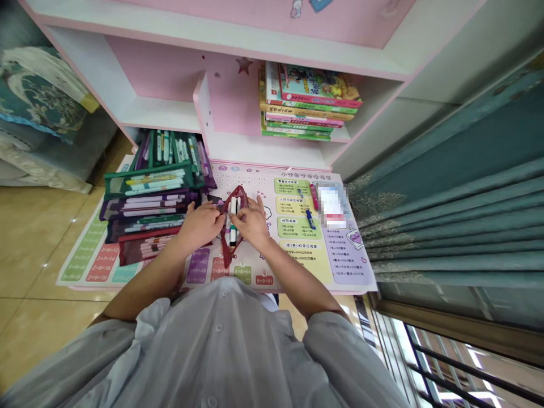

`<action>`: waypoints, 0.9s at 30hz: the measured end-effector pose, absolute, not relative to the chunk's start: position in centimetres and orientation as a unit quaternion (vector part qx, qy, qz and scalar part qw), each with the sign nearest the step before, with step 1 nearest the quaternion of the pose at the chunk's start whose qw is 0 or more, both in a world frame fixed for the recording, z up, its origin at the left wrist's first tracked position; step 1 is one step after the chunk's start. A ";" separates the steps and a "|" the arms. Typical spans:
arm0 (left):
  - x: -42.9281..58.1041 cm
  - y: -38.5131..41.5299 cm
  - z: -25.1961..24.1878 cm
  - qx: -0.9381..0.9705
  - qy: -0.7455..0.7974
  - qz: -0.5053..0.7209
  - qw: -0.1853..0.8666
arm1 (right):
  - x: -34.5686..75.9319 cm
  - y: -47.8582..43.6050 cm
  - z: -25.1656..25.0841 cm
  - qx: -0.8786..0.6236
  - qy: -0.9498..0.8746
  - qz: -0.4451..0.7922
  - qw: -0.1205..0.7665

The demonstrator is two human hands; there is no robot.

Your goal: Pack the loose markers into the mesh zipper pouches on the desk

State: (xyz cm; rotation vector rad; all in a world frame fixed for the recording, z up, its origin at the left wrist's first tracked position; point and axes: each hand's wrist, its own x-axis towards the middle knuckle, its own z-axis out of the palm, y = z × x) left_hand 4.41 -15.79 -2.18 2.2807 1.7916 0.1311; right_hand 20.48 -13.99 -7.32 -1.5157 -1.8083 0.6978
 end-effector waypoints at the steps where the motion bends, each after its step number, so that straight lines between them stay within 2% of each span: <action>1: 4.4 -15.8 -2.2 0.780 0.612 0.045 0.120 | 20.5 -13.9 -7.4 -0.579 -0.695 0.269 0.332; 10: 4.5 -15.9 -1.9 0.778 0.614 0.044 0.124 | 20.5 -13.8 -7.4 -0.569 -0.706 0.262 0.330; 16: 4.3 -15.7 -2.1 0.780 0.611 0.041 0.126 | 24.5 -12.4 -6.0 -0.631 -0.668 0.160 0.361; 20: 4.2 -15.7 -2.4 0.781 0.610 0.048 0.125 | 28.9 -10.6 -6.2 -0.759 -0.595 0.068 0.255; 23: 4.3 -15.7 -2.5 0.780 0.611 0.047 0.124 | 31.5 -9.6 -6.8 -0.823 -0.538 0.051 0.178; 27: 4.3 -15.7 -2.3 0.781 0.610 0.040 0.129 | 33.6 -8.7 -7.6 -0.849 -0.512 0.043 0.123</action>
